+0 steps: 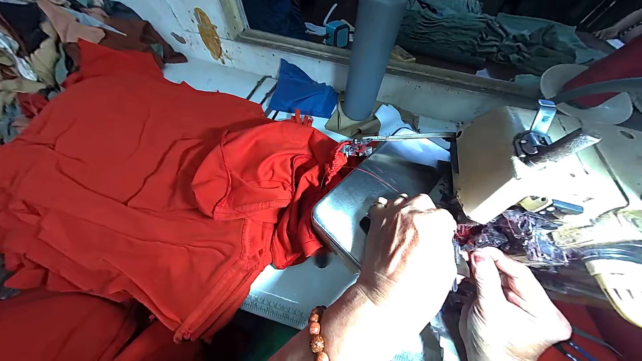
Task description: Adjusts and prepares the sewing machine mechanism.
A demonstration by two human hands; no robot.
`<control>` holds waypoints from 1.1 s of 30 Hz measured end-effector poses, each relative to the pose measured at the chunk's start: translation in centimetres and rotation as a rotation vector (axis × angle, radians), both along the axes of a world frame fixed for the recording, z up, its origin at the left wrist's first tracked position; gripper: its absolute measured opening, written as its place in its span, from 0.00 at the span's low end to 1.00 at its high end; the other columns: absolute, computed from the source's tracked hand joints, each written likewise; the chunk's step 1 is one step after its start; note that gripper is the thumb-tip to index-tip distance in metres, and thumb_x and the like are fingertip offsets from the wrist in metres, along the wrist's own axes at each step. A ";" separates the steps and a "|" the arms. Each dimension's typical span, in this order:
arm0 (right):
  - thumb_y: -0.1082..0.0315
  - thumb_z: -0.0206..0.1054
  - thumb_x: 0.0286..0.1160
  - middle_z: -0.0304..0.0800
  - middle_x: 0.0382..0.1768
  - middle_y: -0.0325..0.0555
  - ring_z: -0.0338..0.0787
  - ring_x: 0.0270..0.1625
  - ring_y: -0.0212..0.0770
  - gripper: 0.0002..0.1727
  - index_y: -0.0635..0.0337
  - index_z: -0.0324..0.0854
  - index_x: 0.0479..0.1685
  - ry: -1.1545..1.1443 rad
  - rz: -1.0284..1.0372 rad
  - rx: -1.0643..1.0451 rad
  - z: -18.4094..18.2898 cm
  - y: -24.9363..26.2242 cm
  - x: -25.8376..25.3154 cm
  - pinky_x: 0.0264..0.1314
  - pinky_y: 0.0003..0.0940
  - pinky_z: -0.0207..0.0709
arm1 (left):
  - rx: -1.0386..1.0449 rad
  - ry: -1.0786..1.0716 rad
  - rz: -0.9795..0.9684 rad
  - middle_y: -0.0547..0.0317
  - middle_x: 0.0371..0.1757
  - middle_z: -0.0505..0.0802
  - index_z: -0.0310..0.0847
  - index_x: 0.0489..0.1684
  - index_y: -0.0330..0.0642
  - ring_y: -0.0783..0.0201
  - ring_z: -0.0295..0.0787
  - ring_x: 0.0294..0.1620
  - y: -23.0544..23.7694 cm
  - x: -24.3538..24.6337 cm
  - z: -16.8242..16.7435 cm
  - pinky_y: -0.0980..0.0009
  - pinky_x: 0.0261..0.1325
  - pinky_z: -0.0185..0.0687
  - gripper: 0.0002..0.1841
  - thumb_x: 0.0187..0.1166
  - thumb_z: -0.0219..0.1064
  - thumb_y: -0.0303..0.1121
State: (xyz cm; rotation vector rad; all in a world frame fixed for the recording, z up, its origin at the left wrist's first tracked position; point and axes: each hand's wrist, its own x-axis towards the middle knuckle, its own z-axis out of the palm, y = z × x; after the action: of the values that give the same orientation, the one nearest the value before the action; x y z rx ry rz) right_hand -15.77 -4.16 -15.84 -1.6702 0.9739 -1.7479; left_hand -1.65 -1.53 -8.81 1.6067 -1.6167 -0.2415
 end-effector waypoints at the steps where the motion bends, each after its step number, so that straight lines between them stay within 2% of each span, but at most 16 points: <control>1: 0.78 0.67 0.76 0.94 0.33 0.24 0.91 0.32 0.20 0.07 0.59 0.90 0.40 0.002 -0.002 0.005 0.0 0.0 0.0 0.34 0.16 0.88 | 0.022 -0.004 0.004 0.66 0.34 0.90 0.94 0.32 0.49 0.66 0.87 0.40 0.0 -0.1 0.1 0.60 0.49 0.79 0.05 0.74 0.72 0.31; 7: 0.77 0.68 0.75 0.94 0.33 0.24 0.91 0.33 0.20 0.07 0.57 0.92 0.39 -0.019 0.003 0.016 -0.3 -0.3 -0.1 0.37 0.17 0.88 | 0.053 -0.059 0.021 0.66 0.34 0.88 0.92 0.29 0.50 0.64 0.85 0.41 -0.3 -0.5 0.4 0.58 0.49 0.75 0.04 0.71 0.74 0.34; 14: 0.73 0.70 0.77 0.95 0.35 0.25 0.91 0.33 0.22 0.06 0.54 0.93 0.41 -0.098 0.067 0.041 -0.2 -0.3 0.0 0.38 0.18 0.88 | 0.060 -0.049 0.076 0.66 0.35 0.89 0.93 0.27 0.51 0.63 0.85 0.43 -0.3 -1.1 0.6 0.57 0.51 0.73 0.02 0.65 0.79 0.35; 18: 0.73 0.70 0.77 0.94 0.33 0.26 0.91 0.31 0.22 0.06 0.54 0.93 0.41 -0.106 0.078 0.059 -0.2 -0.2 0.0 0.35 0.18 0.88 | 0.056 -0.043 0.102 0.68 0.33 0.89 0.93 0.25 0.53 0.66 0.84 0.40 -0.4 -1.3 0.6 0.59 0.50 0.72 0.04 0.62 0.81 0.37; 26: 0.74 0.69 0.77 0.94 0.32 0.26 0.90 0.28 0.22 0.07 0.55 0.92 0.42 -0.111 0.093 0.050 -0.1 -0.2 0.1 0.32 0.17 0.87 | 0.047 -0.048 0.098 0.69 0.31 0.89 0.93 0.25 0.54 0.66 0.83 0.39 -0.4 -1.3 0.5 0.59 0.49 0.70 0.03 0.66 0.79 0.36; 33: 0.73 0.71 0.76 0.96 0.34 0.27 0.92 0.30 0.23 0.05 0.57 0.92 0.42 -0.068 0.049 0.024 -0.4 -0.2 -0.2 0.32 0.18 0.88 | -0.004 -0.078 0.092 0.69 0.29 0.88 0.89 0.21 0.52 0.68 0.84 0.37 -0.4 -1.1 -0.1 0.61 0.46 0.72 0.05 0.66 0.76 0.33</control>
State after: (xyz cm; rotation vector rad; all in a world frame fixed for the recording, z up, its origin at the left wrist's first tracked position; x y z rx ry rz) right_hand -16.02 -4.40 -16.27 -1.5958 0.9130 -1.7427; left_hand -2.73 -1.96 -8.86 1.7008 -1.5958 -0.1291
